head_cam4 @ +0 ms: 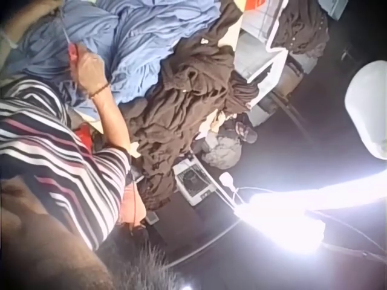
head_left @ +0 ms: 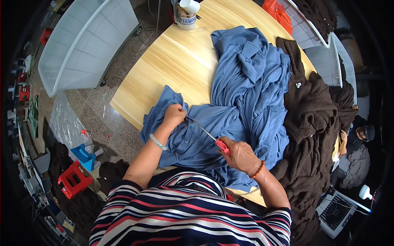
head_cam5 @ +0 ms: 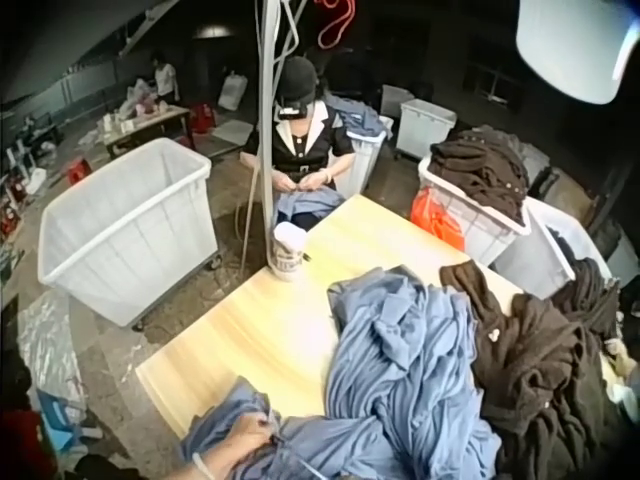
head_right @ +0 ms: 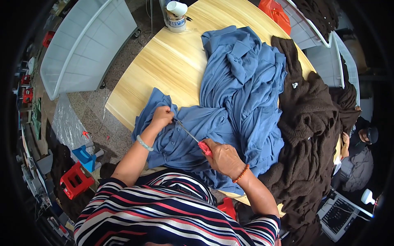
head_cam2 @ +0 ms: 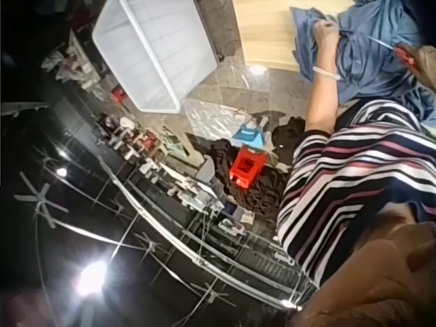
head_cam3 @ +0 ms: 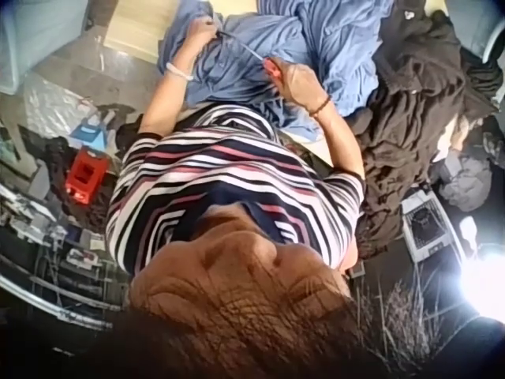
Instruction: Trimming loose threads and excess fabric from clothing items using scissors on a factory work table.
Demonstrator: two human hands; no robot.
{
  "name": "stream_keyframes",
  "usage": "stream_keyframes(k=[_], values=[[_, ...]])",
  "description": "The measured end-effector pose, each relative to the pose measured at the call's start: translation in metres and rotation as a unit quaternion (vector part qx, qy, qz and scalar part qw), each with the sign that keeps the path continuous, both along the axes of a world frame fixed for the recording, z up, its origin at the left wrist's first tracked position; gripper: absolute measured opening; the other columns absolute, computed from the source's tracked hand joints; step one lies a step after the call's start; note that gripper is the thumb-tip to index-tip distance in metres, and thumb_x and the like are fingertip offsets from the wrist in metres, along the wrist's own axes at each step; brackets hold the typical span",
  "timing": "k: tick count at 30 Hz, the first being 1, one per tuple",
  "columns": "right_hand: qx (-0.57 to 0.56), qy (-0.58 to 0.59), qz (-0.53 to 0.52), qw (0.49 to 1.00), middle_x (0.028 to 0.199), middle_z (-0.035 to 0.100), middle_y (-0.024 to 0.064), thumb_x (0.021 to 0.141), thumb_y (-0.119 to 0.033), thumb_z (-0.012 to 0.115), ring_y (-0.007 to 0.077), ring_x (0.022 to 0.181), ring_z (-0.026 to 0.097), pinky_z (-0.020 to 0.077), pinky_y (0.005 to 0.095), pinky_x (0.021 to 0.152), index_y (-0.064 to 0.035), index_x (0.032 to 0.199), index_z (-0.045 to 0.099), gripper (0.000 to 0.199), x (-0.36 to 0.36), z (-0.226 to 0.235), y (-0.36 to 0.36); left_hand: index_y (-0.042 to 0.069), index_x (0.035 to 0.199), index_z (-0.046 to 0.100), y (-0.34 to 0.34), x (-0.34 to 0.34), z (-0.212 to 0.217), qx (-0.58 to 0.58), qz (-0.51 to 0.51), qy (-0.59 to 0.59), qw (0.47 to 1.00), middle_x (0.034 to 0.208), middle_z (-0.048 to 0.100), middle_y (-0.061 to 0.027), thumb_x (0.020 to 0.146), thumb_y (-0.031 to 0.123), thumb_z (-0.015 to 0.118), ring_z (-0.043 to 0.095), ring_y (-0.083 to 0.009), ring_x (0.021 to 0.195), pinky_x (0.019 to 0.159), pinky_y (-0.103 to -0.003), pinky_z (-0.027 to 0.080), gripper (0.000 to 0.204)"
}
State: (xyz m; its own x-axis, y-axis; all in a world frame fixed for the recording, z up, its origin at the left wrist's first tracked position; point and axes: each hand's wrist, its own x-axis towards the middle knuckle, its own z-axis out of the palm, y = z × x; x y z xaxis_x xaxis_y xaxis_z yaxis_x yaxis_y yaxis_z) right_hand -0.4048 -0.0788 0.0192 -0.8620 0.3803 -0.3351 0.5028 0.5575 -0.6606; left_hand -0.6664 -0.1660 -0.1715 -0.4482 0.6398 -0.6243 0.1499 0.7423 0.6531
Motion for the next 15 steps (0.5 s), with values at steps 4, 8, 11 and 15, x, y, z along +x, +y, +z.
stream_keyframes(k=[4, 8, 11, 15], values=[[-0.004, -0.078, 0.021, 0.997, 0.076, 0.065, 0.0216, 0.087, -0.023, 0.064, 0.0399, 0.069, 0.064, 0.0511, 0.0463, 0.063, -0.0068, 0.114, 0.058, 0.032, -0.003, 0.001, 0.006, 0.012, 0.087, 0.062, -0.013, -0.018, 0.019, 0.135, 0.305, -0.458, 0.824, 0.076, 0.065, -0.0033, 0.09, 0.019, 0.068, 0.063, -0.0127, 0.066, 0.049, -0.021, 0.044, 0.01], [0.022, -0.138, 0.048, 0.989, 0.07, 0.064, 0.0209, 0.088, -0.028, 0.064, 0.0399, 0.066, 0.063, 0.0507, 0.0466, 0.061, -0.0073, 0.111, 0.061, 0.031, -0.021, 0.006, 0.012, 0.012, 0.089, 0.063, -0.024, -0.025, 0.013, 0.172, 0.334, -0.504, 0.778, 0.083, 0.068, -0.0049, 0.091, 0.02, 0.067, 0.066, -0.0155, 0.074, 0.055, -0.023, 0.048, 0.009], [0.025, -0.082, 0.021, 0.996, 0.07, 0.064, 0.0203, 0.088, -0.028, 0.063, 0.0401, 0.065, 0.063, 0.0504, 0.0467, 0.061, -0.0072, 0.109, 0.061, 0.03, -0.042, 0.001, 0.024, 0.012, 0.089, 0.063, -0.026, -0.014, 0.005, 0.209, 0.351, -0.488, 0.771, 0.086, 0.069, -0.0063, 0.092, 0.016, 0.064, 0.069, -0.0209, 0.082, 0.06, -0.029, 0.053, 0.005], [0.028, -0.132, 0.055, 0.989, 0.077, 0.066, 0.0223, 0.09, -0.031, 0.058, 0.0409, 0.075, 0.066, 0.052, 0.0488, 0.068, -0.007, 0.111, 0.059, 0.032, -0.089, -0.012, 0.037, 0.01, 0.094, 0.058, -0.027, -0.01, -0.001, 0.232, 0.357, -0.482, 0.766, 0.086, 0.067, -0.0057, 0.095, 0.018, 0.061, 0.07, -0.0195, 0.08, 0.059, -0.027, 0.056, 0.009]])
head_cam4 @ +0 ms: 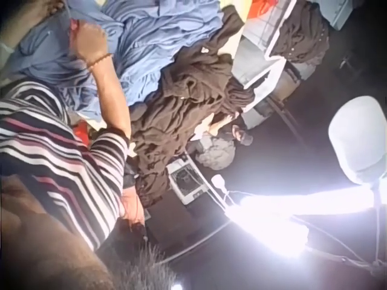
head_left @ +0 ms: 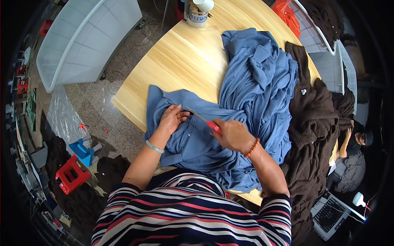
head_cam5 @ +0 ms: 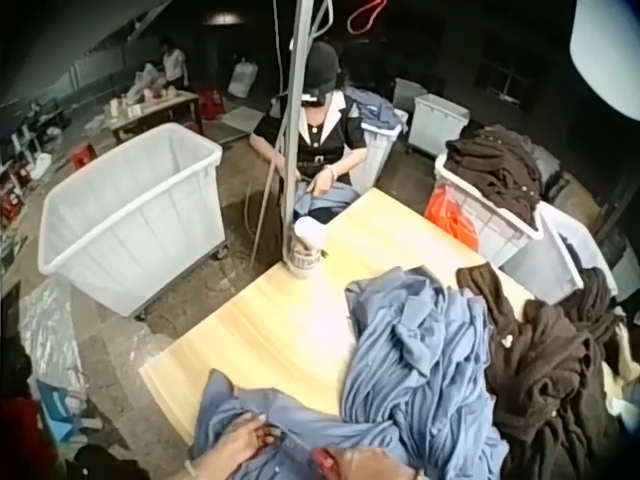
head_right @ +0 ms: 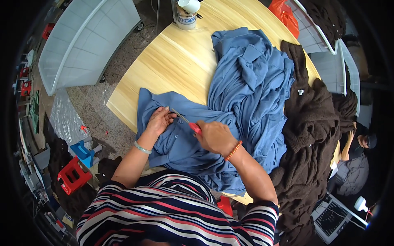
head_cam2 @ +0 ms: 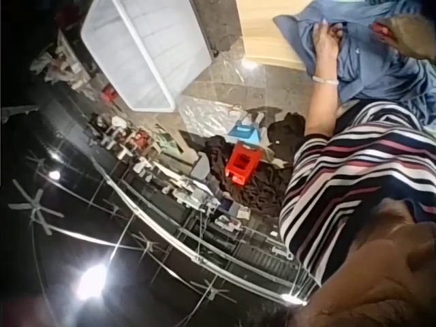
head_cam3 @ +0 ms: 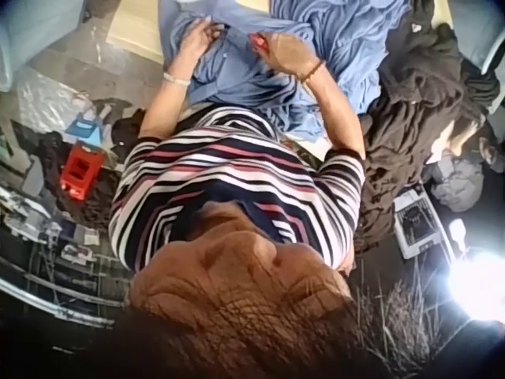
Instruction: Trimming loose threads and excess fabric from clothing items using scissors on a factory work table.
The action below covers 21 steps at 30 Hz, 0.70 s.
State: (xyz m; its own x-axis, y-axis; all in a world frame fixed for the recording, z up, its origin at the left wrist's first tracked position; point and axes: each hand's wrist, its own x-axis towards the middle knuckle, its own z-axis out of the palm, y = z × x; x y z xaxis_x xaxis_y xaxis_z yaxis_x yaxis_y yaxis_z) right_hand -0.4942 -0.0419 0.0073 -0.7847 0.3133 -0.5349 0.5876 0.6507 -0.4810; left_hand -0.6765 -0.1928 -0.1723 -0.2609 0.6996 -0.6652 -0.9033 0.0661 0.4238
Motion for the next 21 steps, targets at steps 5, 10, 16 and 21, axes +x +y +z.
stream_keyframes(k=[5, 10, 16, 21], values=[[-0.003, 0.003, 0.036, 0.999, 0.078, 0.066, 0.0212, 0.087, -0.032, 0.063, 0.0407, 0.075, 0.065, 0.0503, 0.0492, 0.068, -0.0069, 0.111, 0.062, 0.034, -0.026, -0.014, 0.009, 0.012, 0.095, 0.057, -0.001, 0.003, -0.002, 0.033, -0.018, 0.022, 0.999, 0.085, 0.066, -0.0045, 0.097, 0.019, 0.057, 0.07, -0.0194, 0.079, 0.058, -0.027, 0.056, 0.008], [0.002, -0.027, 0.033, 0.999, 0.076, 0.066, 0.0211, 0.087, -0.032, 0.063, 0.0409, 0.074, 0.065, 0.0507, 0.0492, 0.067, -0.0066, 0.11, 0.062, 0.034, -0.013, -0.01, 0.017, 0.012, 0.097, 0.057, -0.001, 0.002, -0.002, 0.038, -0.019, -0.002, 0.999, 0.091, 0.066, -0.0045, 0.098, 0.017, 0.055, 0.07, -0.0225, 0.085, 0.06, -0.03, 0.056, 0.006], [0.017, -0.053, 0.043, 0.998, 0.072, 0.064, 0.0213, 0.087, -0.032, 0.063, 0.0421, 0.068, 0.064, 0.0502, 0.0504, 0.06, -0.0064, 0.108, 0.059, 0.034, 0.03, 0.001, 0.008, 0.013, 0.094, 0.054, -0.002, 0.002, 0.0, 0.029, -0.041, 0.003, 0.999, 0.089, 0.065, -0.0052, 0.099, 0.019, 0.055, 0.069, -0.0265, 0.094, 0.07, -0.033, 0.06, 0.008], [0.006, -0.038, 0.022, 0.999, 0.073, 0.065, 0.0217, 0.089, -0.03, 0.059, 0.0407, 0.07, 0.066, 0.0517, 0.0495, 0.065, -0.0055, 0.104, 0.057, 0.029, 0.004, 0.008, 0.001, 0.01, 0.099, 0.053, 0.003, 0.001, 0.012, 0.002, -0.053, 0.006, 0.999, 0.094, 0.067, -0.0103, 0.098, 0.017, 0.055, 0.068, -0.0223, 0.09, 0.071, -0.033, 0.058, 0.008]])
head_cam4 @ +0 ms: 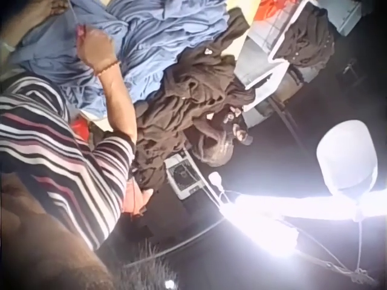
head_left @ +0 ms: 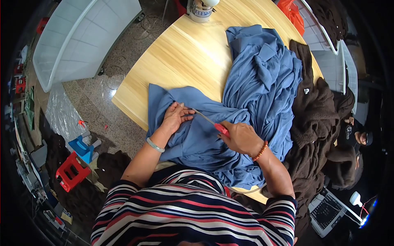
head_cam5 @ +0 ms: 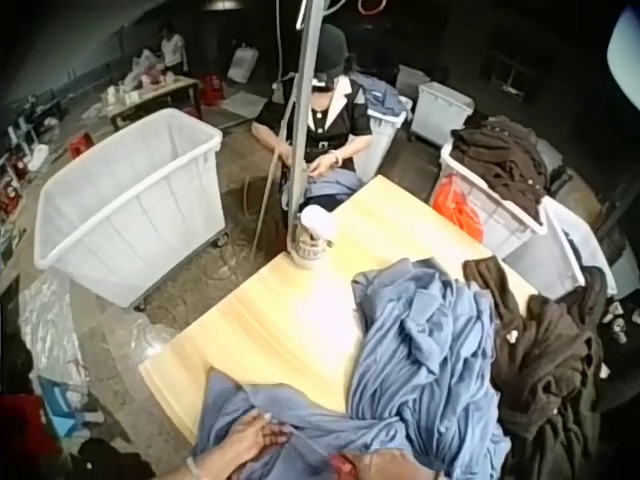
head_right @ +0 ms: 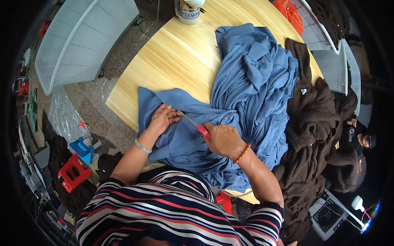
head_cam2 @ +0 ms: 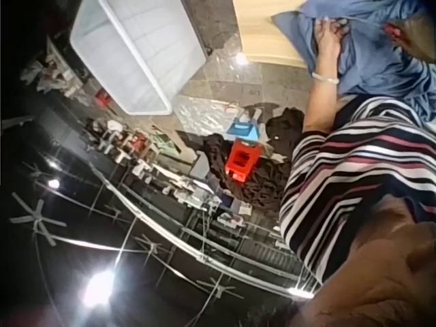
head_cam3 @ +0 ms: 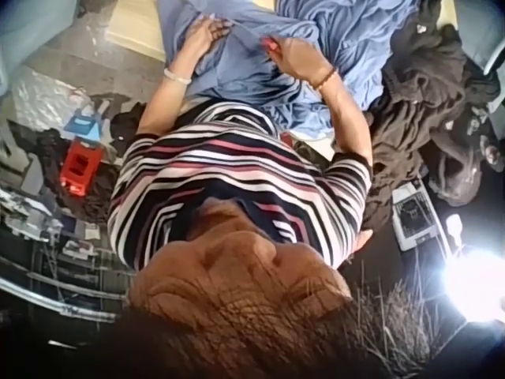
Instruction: Trimming loose threads and excess fabric from clothing items using scissors on a factory work table.
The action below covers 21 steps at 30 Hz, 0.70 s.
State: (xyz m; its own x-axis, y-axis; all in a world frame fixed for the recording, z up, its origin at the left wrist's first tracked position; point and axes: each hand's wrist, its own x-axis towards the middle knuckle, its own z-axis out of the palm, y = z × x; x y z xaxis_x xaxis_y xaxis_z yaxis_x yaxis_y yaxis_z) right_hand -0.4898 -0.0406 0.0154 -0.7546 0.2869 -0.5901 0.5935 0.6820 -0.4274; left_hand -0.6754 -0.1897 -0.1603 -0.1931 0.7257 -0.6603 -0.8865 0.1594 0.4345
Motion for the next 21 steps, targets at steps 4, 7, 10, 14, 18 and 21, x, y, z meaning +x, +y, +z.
stream_keyframes(k=[4, 7, 10, 14, 18, 21], values=[[-0.006, 0.045, 0.0, 0.999, 0.069, 0.064, 0.021, 0.09, -0.03, 0.059, 0.0398, 0.066, 0.065, 0.0517, 0.048, 0.061, -0.0063, 0.103, 0.057, 0.027, 0.021, 0.003, 0.004, -0.001, 0.109, 0.054, -0.005, 0.008, 0.004, -0.097, -0.239, 0.363, 0.896, 0.091, 0.065, -0.0111, 0.086, 0.021, 0.071, 0.06, -0.0167, 0.079, 0.068, -0.029, 0.049, 0.036], [0.011, 0.041, 0.004, 0.999, 0.067, 0.064, 0.0199, 0.089, -0.03, 0.059, 0.0384, 0.064, 0.065, 0.0515, 0.0473, 0.058, -0.0064, 0.102, 0.058, 0.027, 0.041, 0.013, -0.006, -0.001, 0.096, 0.061, 0.009, 0.018, 0.003, -0.091, -0.331, 0.43, 0.835, 0.079, 0.065, -0.0083, 0.082, 0.023, 0.074, 0.059, -0.0149, 0.071, 0.062, -0.031, 0.047, 0.03], [-0.042, 0.011, 0.029, 0.999, 0.069, 0.065, 0.0186, 0.088, -0.028, 0.058, 0.0377, 0.067, 0.066, 0.0518, 0.0483, 0.06, -0.0064, 0.103, 0.061, 0.026, 0.045, 0.018, -0.017, 0.001, 0.079, 0.063, 0.017, 0.011, -0.006, -0.014, -0.36, 0.456, 0.813, 0.066, 0.057, -0.0002, 0.082, 0.01, 0.063, 0.049, -0.0084, 0.063, 0.056, -0.031, 0.042, 0.009], [-0.124, 0.0, 0.015, 0.992, 0.083, 0.068, 0.0199, 0.081, -0.018, 0.056, 0.0387, 0.083, 0.066, 0.0504, 0.0513, 0.071, -0.007, 0.106, 0.062, 0.028, 0.047, 0.01, -0.029, 0.001, 0.097, 0.065, -0.005, 0.003, 0.004, -0.052, -0.274, 0.354, 0.892, 0.08, 0.058, 0.0027, 0.088, 0.003, 0.061, 0.051, -0.0073, 0.072, 0.066, -0.024, 0.043, 0.011], [-0.159, 0.031, 0.012, 0.987, 0.089, 0.068, 0.0189, 0.078, -0.017, 0.057, 0.0381, 0.088, 0.066, 0.0499, 0.0499, 0.073, -0.0087, 0.109, 0.062, 0.033, 0.064, -0.003, -0.036, 0.002, 0.104, 0.059, 0.01, 0.002, 0.023, 0.01, -0.186, 0.318, 0.93, 0.091, 0.056, 0.003, 0.092, 0.003, 0.059, 0.05, -0.0058, 0.084, 0.077, -0.02, 0.041, 0.013], [-0.156, 0.066, -0.012, 0.985, 0.09, 0.068, 0.0179, 0.078, -0.018, 0.057, 0.0379, 0.088, 0.065, 0.0496, 0.0492, 0.073, -0.0086, 0.107, 0.062, 0.031, 0.049, -0.033, -0.041, 0.006, 0.094, 0.055, 0.068, -0.012, 0.07, 0.049, -0.218, 0.478, 0.849, 0.084, 0.05, 0.0046, 0.093, 0.003, 0.053, 0.044, -0.0045, 0.077, 0.07, -0.021, 0.038, 0.003]])
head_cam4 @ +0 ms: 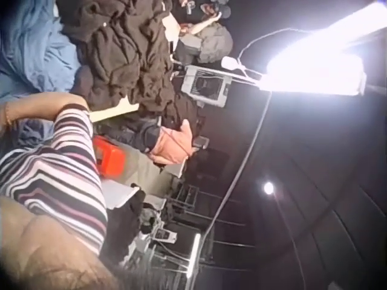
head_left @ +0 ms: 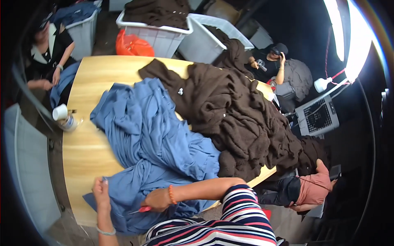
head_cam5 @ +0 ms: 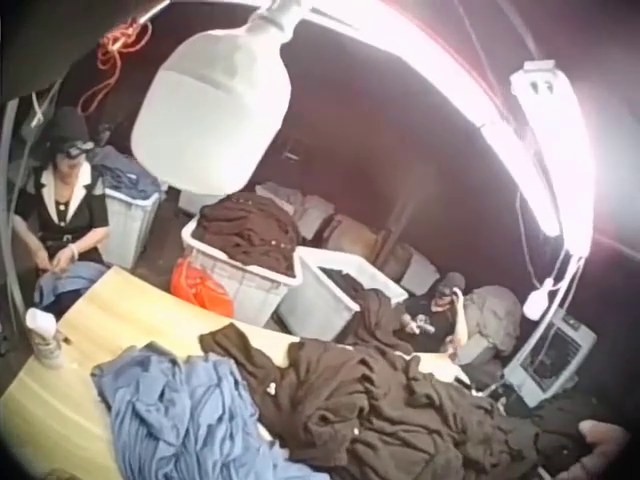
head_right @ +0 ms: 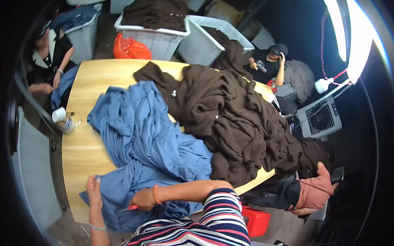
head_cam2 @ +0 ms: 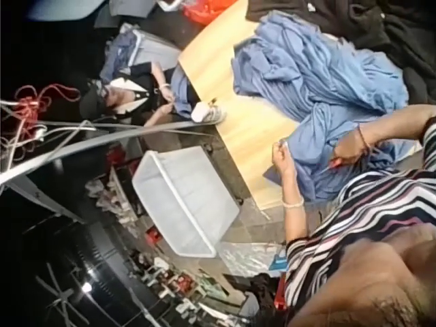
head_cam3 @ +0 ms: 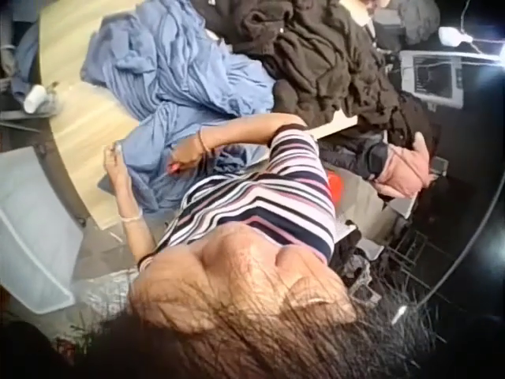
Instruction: Trimming loose threads and excess fabric from clothing items using scissors on a factory work table.
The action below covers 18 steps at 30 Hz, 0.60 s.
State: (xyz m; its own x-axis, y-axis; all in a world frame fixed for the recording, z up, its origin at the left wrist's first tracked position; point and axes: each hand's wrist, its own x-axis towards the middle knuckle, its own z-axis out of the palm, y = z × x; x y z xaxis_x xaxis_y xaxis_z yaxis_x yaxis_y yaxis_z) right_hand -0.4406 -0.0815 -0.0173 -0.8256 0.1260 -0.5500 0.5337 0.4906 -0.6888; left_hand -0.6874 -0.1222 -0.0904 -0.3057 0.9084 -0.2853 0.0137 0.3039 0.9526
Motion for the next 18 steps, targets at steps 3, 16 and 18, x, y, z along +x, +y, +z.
stream_keyframes(k=[3, 16, 18], values=[[0.031, 0.107, -0.012, 0.994, 0.084, 0.066, 0.0201, 0.083, -0.02, 0.056, 0.0374, 0.083, 0.064, 0.0498, 0.0487, 0.07, -0.006, 0.097, 0.06, 0.02, -0.036, -0.019, 0.026, 0.0, 0.092, 0.056, 0.088, -0.007, 0.071, 0.205, -0.073, 0.158, 0.963, 0.076, 0.05, -0.0026, 0.095, 0.007, 0.051, 0.047, -0.01, 0.073, 0.068, -0.026, 0.042, 0.009], [0.137, 0.085, -0.398, 0.903, 0.094, 0.063, 0.0269, 0.087, -0.017, 0.063, 0.0447, 0.092, 0.061, 0.0489, 0.0422, 0.077, -0.0017, 0.116, 0.057, 0.034, 0.064, 0.024, 0.134, 0.001, 0.109, 0.061, 0.007, 0.007, 0.043, 0.062, -0.149, 0.278, 0.947, 0.101, 0.063, -0.0138, 0.081, 0.016, 0.072, 0.06, -0.0294, 0.097, 0.084, -0.037, 0.047, 0.033], [0.125, 0.072, -0.35, 0.926, 0.085, 0.063, 0.0185, 0.089, -0.014, 0.062, 0.0304, 0.078, 0.062, 0.0488, 0.0357, 0.069, -0.0039, 0.122, 0.056, 0.035, 0.073, 0.029, 0.107, 0.002, 0.113, 0.059, -0.067, -0.009, 0.021, -0.02, -0.133, 0.284, 0.949, 0.106, 0.062, -0.0149, 0.078, 0.015, 0.074, 0.06, -0.03, 0.099, 0.087, -0.038, 0.047, 0.041]])
